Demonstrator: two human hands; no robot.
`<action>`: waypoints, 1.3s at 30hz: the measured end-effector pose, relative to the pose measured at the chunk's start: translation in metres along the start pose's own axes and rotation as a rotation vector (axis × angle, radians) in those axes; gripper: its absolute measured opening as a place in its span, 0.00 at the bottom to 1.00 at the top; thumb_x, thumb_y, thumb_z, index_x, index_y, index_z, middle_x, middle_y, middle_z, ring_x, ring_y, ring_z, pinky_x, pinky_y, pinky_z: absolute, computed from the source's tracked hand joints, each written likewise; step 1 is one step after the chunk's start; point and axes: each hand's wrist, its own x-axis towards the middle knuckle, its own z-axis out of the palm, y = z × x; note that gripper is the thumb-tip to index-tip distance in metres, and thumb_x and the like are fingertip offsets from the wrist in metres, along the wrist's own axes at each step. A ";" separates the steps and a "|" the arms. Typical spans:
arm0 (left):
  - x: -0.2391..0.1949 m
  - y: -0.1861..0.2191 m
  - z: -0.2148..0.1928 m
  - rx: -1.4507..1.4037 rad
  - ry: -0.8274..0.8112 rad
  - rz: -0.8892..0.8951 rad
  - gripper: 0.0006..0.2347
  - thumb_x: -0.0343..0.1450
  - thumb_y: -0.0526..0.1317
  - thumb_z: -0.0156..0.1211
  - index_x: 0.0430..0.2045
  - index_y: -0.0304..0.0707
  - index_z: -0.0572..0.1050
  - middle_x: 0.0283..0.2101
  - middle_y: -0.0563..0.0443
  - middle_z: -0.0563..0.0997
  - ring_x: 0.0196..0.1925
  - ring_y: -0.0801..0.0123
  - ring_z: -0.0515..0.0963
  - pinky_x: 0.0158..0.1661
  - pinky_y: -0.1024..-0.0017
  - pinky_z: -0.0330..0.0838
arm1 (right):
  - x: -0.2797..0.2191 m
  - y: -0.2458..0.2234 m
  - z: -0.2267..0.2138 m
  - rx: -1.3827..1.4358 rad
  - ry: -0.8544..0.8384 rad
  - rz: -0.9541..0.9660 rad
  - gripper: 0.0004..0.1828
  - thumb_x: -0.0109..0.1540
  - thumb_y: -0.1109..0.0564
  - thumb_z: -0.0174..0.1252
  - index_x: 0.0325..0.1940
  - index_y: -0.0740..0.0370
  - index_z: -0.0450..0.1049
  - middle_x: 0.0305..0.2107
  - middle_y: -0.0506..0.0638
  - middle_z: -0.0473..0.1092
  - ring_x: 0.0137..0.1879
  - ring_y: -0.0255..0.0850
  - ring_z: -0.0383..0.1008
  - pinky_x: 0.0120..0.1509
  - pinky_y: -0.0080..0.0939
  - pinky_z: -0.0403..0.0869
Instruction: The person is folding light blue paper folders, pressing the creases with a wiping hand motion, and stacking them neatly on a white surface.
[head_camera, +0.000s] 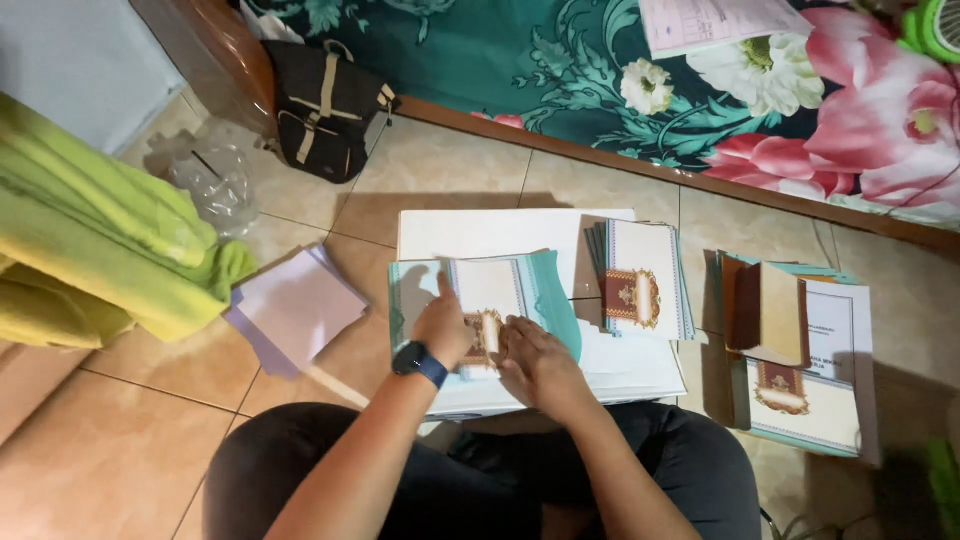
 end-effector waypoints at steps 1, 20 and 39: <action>-0.007 0.006 0.001 0.003 -0.001 0.003 0.41 0.65 0.32 0.59 0.71 0.22 0.41 0.52 0.22 0.77 0.58 0.36 0.78 0.56 0.46 0.75 | -0.001 0.000 0.002 0.000 0.004 0.003 0.25 0.67 0.46 0.54 0.63 0.64 0.73 0.60 0.62 0.69 0.66 0.60 0.70 0.69 0.55 0.68; -0.032 0.022 0.011 0.557 -0.033 0.169 0.28 0.77 0.52 0.23 0.75 0.47 0.42 0.79 0.43 0.38 0.80 0.50 0.33 0.72 0.49 0.24 | 0.074 0.053 0.051 -0.310 -0.309 0.234 0.39 0.72 0.39 0.29 0.82 0.62 0.36 0.78 0.60 0.38 0.83 0.54 0.35 0.83 0.54 0.41; -0.058 0.015 0.027 0.522 -0.274 0.238 0.32 0.76 0.45 0.41 0.76 0.47 0.37 0.79 0.42 0.31 0.80 0.46 0.27 0.73 0.45 0.21 | -0.005 0.028 0.061 -0.034 -0.137 0.512 0.37 0.61 0.41 0.59 0.72 0.55 0.61 0.52 0.59 0.67 0.58 0.60 0.74 0.61 0.54 0.76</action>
